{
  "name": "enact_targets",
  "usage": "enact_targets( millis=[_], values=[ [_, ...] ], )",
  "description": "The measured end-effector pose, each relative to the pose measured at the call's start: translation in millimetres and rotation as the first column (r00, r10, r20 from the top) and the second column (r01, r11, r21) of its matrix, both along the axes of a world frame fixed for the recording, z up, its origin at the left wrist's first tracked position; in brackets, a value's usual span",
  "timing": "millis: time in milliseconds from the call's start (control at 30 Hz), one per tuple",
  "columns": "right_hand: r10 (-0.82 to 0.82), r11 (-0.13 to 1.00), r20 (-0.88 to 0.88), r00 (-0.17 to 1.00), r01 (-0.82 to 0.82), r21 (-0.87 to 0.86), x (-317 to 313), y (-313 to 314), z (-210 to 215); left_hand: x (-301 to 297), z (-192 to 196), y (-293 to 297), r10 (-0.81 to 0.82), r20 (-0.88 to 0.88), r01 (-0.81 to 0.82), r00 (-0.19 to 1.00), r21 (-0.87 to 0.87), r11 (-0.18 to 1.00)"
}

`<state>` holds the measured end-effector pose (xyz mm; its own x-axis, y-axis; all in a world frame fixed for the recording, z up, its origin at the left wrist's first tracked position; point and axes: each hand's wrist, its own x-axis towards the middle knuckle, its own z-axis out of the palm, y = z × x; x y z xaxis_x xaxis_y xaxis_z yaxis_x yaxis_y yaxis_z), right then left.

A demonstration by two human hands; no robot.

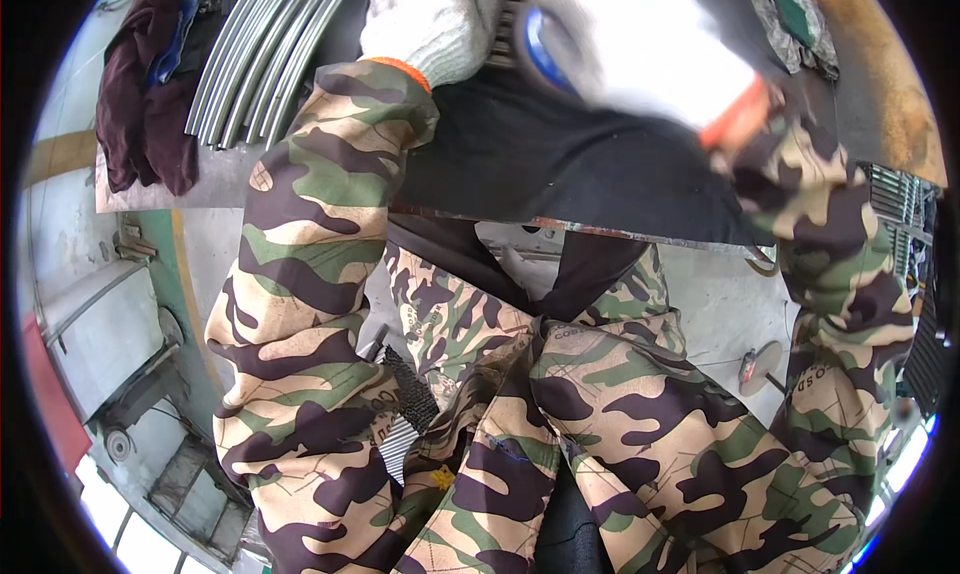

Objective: Sanding the ends of metal tube bundles using a pneumatic orbital sander and wiping them with a cloth.

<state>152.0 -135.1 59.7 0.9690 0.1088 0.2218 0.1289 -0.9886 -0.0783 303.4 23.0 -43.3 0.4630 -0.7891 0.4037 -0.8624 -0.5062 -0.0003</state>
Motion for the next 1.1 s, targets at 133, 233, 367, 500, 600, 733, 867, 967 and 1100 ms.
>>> enact_targets(
  millis=[133, 233, 367, 500, 600, 733, 867, 967, 1100],
  values=[
    [-0.088, 0.994, -0.017, 0.996, 0.086, -0.073, 21, -26, -8, -3, -5, -3, 0.003, -0.039, -0.005, 0.999, -0.033, 0.999],
    [0.003, 0.993, -0.034, 0.999, -0.007, -0.116, -7, -9, 0, -4, -3, -1, 0.013, -0.042, -0.015, 0.999, -0.05, 0.999],
    [-0.063, 0.996, 0.018, 0.998, 0.064, -0.056, 10, -14, -1, -4, 1, 1, 0.023, -0.067, -0.025, 0.998, -0.034, 0.999],
    [-0.079, 0.989, 0.036, 0.996, 0.083, -0.125, 11, -36, -9, -11, 0, 4, -0.002, -0.059, -0.001, 0.998, -0.053, 0.999],
    [-0.029, 0.989, 0.001, 1.0, 0.029, -0.148, -12, -19, -2, -17, 5, 5, -0.009, -0.049, 0.006, 0.999, -0.051, 0.999],
    [-0.1, 0.987, 0.069, 0.993, 0.108, -0.121, 15, -46, -9, -14, 3, 8, 0.01, -0.048, -0.011, 0.999, -0.031, 0.999],
    [-0.101, 0.991, -0.009, 0.995, 0.099, -0.088, -2, -35, -3, -19, 4, 12, 0.011, -0.065, -0.013, 0.998, -0.018, 1.0],
    [-0.049, 0.995, 0.014, 0.999, 0.05, -0.089, -11, -34, 1, -25, 13, 6, -0.017, -0.084, 0.015, 0.996, -0.022, 1.0],
    [-0.07, 0.99, 0.076, 0.995, 0.079, -0.115, 22, -47, -19, -11, -8, 26, -0.067, 0.112, 0.078, 0.991, -0.1, 0.992]
  ],
)
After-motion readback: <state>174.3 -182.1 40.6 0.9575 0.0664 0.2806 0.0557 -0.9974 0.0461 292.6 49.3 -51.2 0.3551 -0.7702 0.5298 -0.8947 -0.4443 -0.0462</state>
